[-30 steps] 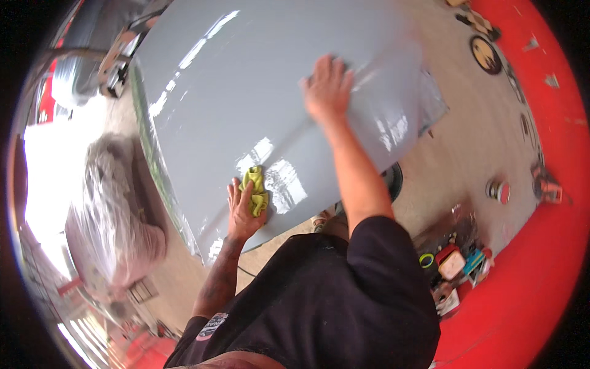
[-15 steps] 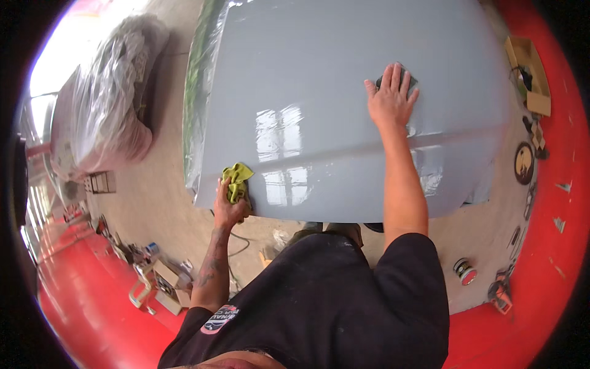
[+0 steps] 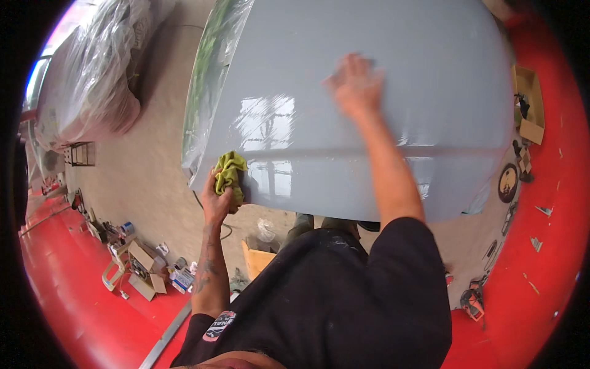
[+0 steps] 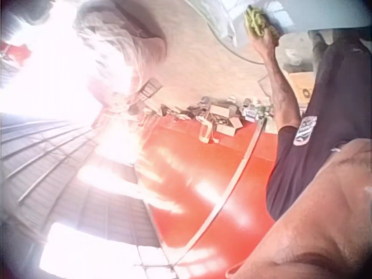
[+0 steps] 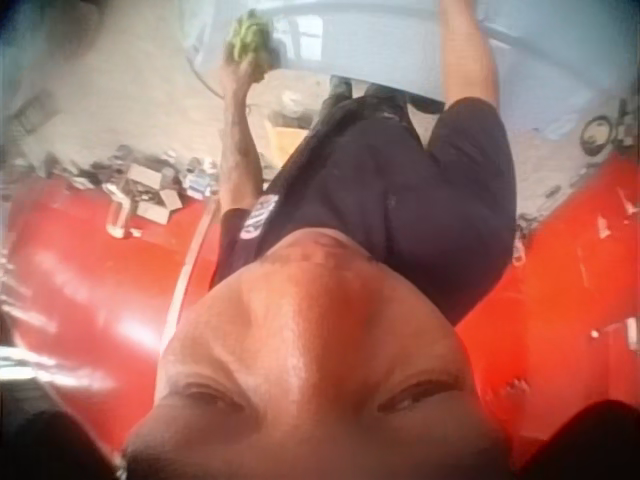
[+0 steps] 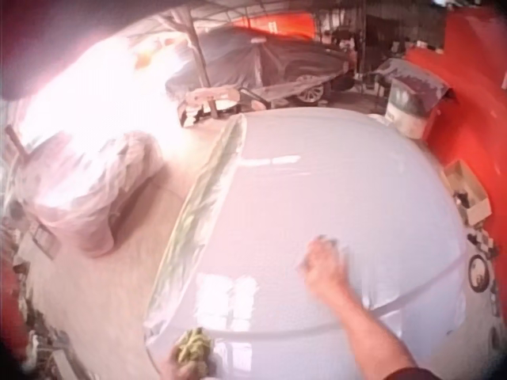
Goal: Wet sanding a car hood to smooth the finish during a paint or body repair process.
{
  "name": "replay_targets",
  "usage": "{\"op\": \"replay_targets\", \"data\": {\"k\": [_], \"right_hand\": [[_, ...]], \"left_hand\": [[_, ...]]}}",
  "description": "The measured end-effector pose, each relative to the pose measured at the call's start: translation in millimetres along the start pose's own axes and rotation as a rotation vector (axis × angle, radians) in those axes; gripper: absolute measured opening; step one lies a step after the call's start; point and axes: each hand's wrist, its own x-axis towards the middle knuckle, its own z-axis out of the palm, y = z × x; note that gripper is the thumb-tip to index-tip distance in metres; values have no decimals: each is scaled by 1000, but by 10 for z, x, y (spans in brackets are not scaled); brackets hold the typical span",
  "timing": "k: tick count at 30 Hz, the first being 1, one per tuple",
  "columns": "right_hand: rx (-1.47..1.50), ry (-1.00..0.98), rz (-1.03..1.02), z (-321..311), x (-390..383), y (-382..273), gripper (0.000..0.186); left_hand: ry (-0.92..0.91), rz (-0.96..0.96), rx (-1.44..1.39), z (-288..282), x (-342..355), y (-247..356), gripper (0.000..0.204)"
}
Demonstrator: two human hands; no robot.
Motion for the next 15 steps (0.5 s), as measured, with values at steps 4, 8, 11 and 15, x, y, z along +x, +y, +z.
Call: {"op": "replay_targets", "data": {"k": [4,8,11,15], "right_hand": [[-7,311,167,660,151,309,76],[99,-22,-264,400,-841,-1555,82],[217,59,-518,656,-1125,-1776,81],[137,17,-130,303,-1173,-422,84]], "left_hand": [[-155,41,164,146,164,91,85],[-197,37,345,212,277,-8,107],[-203,63,412,249,310,-18,110],[-190,99,454,220,292,-67,112]]}}
